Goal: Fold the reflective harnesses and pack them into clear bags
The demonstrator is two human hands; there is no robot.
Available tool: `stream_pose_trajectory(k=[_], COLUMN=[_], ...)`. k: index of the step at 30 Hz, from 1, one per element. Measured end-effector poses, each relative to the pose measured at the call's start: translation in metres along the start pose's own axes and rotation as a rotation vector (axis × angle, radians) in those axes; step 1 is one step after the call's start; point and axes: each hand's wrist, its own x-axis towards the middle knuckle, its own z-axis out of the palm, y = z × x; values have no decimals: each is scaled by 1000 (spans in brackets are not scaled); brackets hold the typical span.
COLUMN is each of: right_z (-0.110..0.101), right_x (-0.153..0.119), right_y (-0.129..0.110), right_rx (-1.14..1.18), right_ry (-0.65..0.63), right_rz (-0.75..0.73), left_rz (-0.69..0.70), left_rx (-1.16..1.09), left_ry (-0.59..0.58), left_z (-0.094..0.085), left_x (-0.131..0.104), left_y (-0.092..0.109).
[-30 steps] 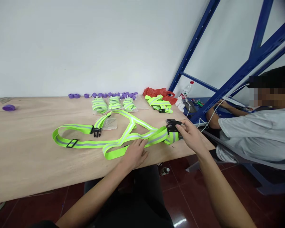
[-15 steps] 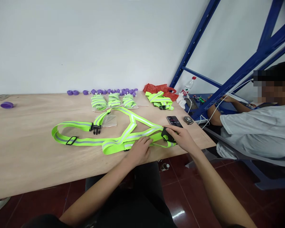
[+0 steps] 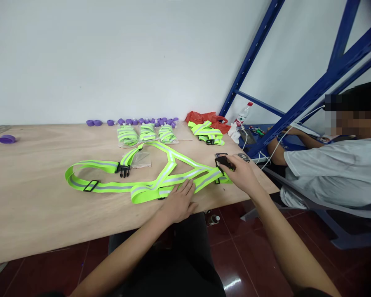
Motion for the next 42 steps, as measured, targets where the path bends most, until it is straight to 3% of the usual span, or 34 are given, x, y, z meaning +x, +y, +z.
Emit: stream_pose_trajectory(k=[5,9,13,16,18,20,24,28,37,42], right_z=[-1,9,36,47,43,31,13,19,47,59], right_x=[-3,-11,-23,-33,-38,-45,-60,-75,-95,-96], right_y=[8,-19,-53,-64,-62,-54,-35,-21,12,-2], right_rx=[-159,-437,-495,-210,38,208,307,336,97,192], right_ry=[113,140,-22,-188,-211,-125,18,-30,-30,-151], right_rz=[-27,-159,-220,-229,-180,-86,102,203,141,81], left_rz=[-9,4,35,28,1,-26,-34,-78,-199,-220], left_rx=[-2,12,-2,-81,-151,-220,-335,-346,-223,-151], left_ry=[6,25,36,67,121,183,252,241,199,195], left_z=[1,0,-1,-3,-6,-10,-17,-19,-21,-22], left_x=[0,0,0,-5,-11,-16,-20,-16,-5,1], left_y=[1,2,1,-2,-3,-4,-3,1,14,17])
